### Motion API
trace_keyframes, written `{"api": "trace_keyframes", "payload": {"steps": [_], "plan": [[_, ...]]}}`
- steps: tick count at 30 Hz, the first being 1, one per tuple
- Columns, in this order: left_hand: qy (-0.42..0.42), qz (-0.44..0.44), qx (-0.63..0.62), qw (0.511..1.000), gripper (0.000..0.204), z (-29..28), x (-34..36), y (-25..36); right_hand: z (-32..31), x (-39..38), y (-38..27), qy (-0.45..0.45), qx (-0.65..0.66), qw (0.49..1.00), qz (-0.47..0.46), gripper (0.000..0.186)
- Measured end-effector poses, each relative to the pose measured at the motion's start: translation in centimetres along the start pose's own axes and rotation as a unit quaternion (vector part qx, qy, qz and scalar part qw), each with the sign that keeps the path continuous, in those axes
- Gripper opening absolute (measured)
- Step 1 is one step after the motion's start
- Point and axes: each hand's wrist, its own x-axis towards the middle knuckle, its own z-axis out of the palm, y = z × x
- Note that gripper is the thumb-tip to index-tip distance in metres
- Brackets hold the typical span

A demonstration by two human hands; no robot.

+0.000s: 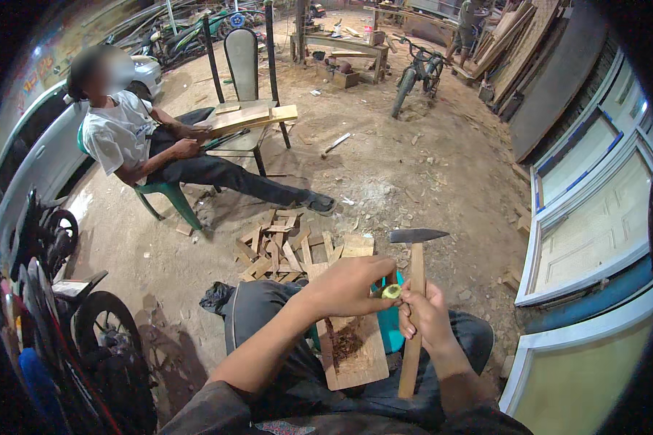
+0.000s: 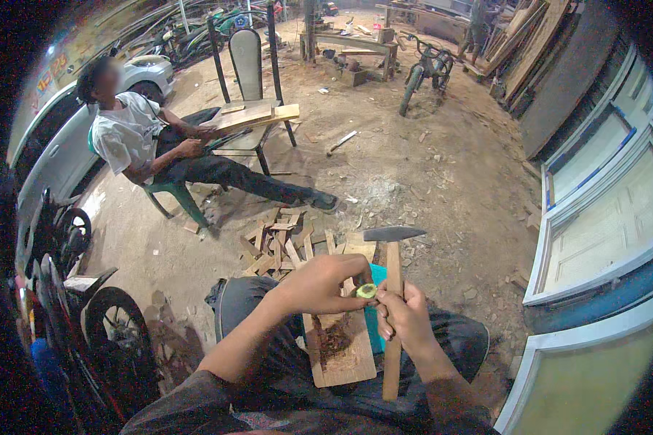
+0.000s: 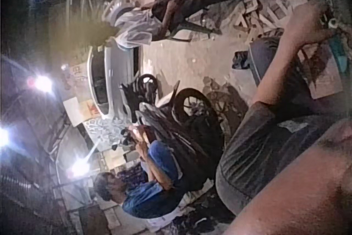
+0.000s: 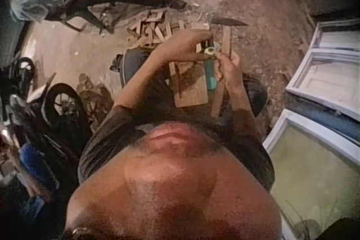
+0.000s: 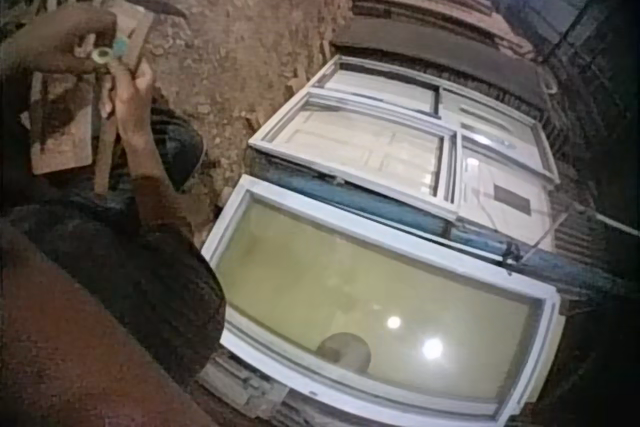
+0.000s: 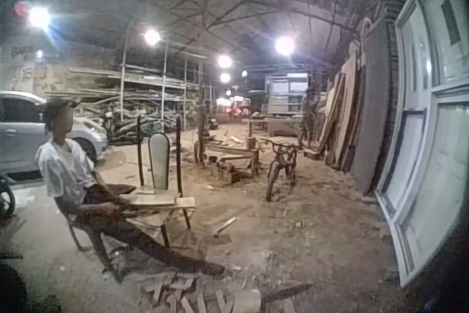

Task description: The person carves a design into a wooden board by striking a chisel with a hammer. The person repeatedly positions the chisel against the wood and uses the hammer to drive it, removing small chips of wood.

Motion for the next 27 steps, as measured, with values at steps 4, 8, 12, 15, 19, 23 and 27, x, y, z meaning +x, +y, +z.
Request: {"api": "trace_keyframes", "payload": {"steps": [4,8,12,15,19,23,27], "plan": [[-0.032,-0.008,-0.015,0.999,0.034,-0.1,0.2,0.2,-0.3,0.1,0.3,0.005,-0.015,1.000,-0.009,0.009],[-0.024,-0.007,-0.007,1.000,0.035,0.1,0.2,0.5,-0.3,0.1,0.3,0.008,-0.018,1.000,-0.016,0.008],[-0.027,-0.026,-0.024,0.999,0.036,0.3,0.1,0.7,-0.5,0.1,0.3,0.018,-0.059,0.998,-0.032,0.007],[-0.036,-0.051,-0.048,0.997,0.036,0.4,0.1,0.6,-1.0,0.2,0.5,0.025,-0.130,0.989,-0.062,0.007],[-0.027,-0.034,-0.054,0.998,0.032,0.4,0.0,0.3,-1.8,0.8,1.6,0.065,-0.260,0.956,-0.119,0.009],[-0.089,-0.045,-0.033,0.994,0.031,0.0,0.4,1.6,-3.4,2.4,2.7,0.124,-0.297,0.938,-0.126,0.014],[-0.055,-0.054,-0.028,0.997,0.032,0.4,0.2,0.3,-2.5,2.1,1.0,0.071,-0.109,0.988,-0.089,0.016]]}}
